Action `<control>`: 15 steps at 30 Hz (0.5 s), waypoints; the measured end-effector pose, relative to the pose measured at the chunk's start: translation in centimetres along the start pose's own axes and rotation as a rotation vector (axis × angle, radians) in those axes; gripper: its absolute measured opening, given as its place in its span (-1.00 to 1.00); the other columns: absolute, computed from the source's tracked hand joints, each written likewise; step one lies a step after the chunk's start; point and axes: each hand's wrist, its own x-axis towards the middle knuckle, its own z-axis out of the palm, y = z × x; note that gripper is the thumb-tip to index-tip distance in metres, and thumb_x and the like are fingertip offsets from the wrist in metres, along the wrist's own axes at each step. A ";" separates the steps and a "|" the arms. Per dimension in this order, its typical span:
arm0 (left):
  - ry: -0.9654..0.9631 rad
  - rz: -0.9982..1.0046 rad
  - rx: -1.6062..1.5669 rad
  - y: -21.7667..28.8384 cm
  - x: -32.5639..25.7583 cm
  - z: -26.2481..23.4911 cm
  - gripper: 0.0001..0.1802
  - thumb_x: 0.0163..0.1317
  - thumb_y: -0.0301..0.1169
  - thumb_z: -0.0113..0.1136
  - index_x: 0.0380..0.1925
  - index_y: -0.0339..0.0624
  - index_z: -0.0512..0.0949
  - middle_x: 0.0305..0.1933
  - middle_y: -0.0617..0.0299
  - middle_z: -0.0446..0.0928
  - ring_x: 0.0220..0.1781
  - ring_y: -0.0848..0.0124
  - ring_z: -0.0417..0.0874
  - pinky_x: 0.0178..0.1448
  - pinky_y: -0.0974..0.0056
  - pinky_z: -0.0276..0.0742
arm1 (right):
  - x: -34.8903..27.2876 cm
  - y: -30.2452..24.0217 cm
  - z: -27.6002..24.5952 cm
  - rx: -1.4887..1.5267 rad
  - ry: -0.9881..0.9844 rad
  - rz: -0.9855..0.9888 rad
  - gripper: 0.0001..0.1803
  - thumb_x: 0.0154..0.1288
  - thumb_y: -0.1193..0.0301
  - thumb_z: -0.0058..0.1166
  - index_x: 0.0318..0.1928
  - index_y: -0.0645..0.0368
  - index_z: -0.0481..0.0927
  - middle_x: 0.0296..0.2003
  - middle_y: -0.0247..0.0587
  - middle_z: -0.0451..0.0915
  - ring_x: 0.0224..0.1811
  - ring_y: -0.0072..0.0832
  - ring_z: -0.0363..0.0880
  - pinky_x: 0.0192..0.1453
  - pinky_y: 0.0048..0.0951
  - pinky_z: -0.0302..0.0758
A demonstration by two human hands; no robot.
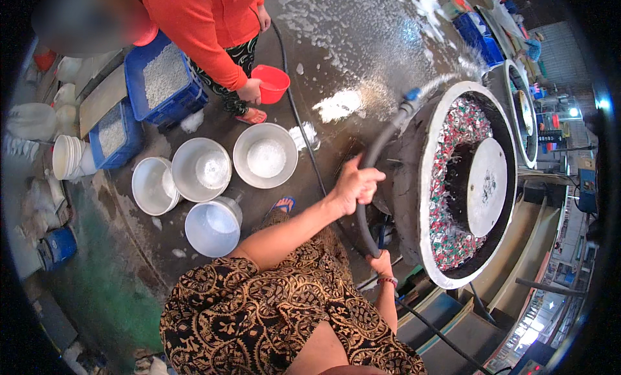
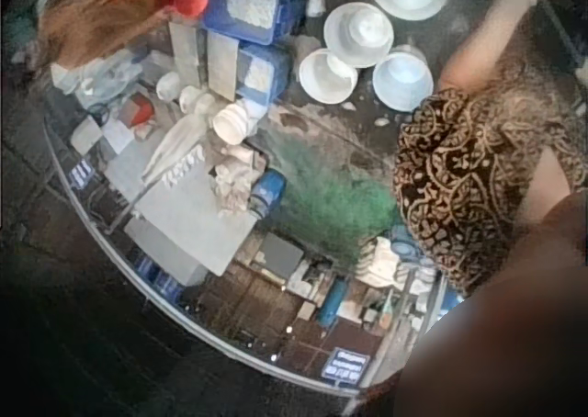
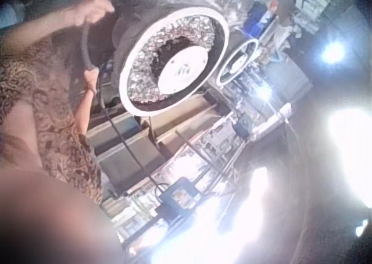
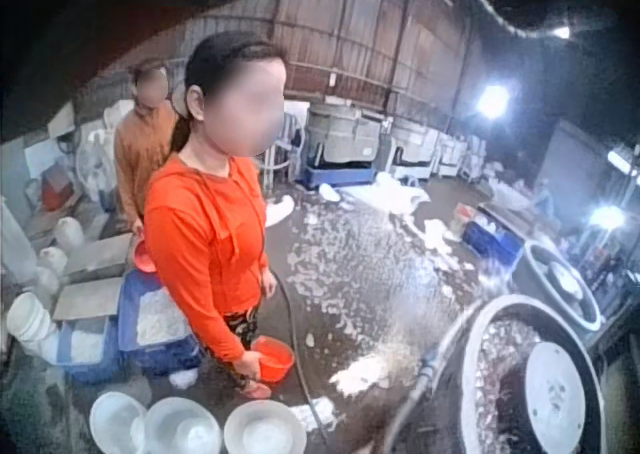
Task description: The person uses a high-pressure water hose to wash the floor and equipment in a factory. They spray water on the floor, around machinery, and into containers, moving around the workspace to cover different areas.
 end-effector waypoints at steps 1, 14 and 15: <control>0.035 0.028 -0.009 -0.1 0.9 -1.2 -0.66 0.00 -0.58 0.12 -0.22 -0.02 0.31 -0.80 0.49 0.08 -0.89 0.66 0.05 -0.84 0.47 -0.06 | 0.6 0.3 0.5 -0.018 -0.026 -0.006 -0.74 -0.17 0.36 0.13 -0.50 0.34 0.56 -0.68 -0.04 0.50 -0.59 -0.31 0.51 -0.41 -0.30 0.41; 0.427 -0.062 -0.063 -6.3 11.1 -14.9 -0.60 0.02 -0.49 0.11 -0.82 0.07 0.14 -0.88 0.53 0.04 -0.91 0.65 0.00 -0.81 0.47 -0.10 | 5.7 7.1 6.4 -0.124 -0.245 0.278 -0.58 -0.18 0.38 0.00 -0.36 0.57 0.50 -0.30 0.40 0.51 -0.15 0.09 0.52 -0.04 -0.22 0.48; 0.458 -0.065 -0.058 -6.6 12.0 -15.5 -0.63 0.02 -0.50 0.12 -0.79 0.04 0.18 -0.86 0.53 0.07 -0.89 0.66 0.03 -0.79 0.47 -0.07 | 6.1 6.9 6.1 -0.122 -0.267 0.282 -0.59 -0.18 0.38 0.00 -0.37 0.57 0.50 -0.31 0.40 0.51 -0.15 0.09 0.53 -0.04 -0.22 0.48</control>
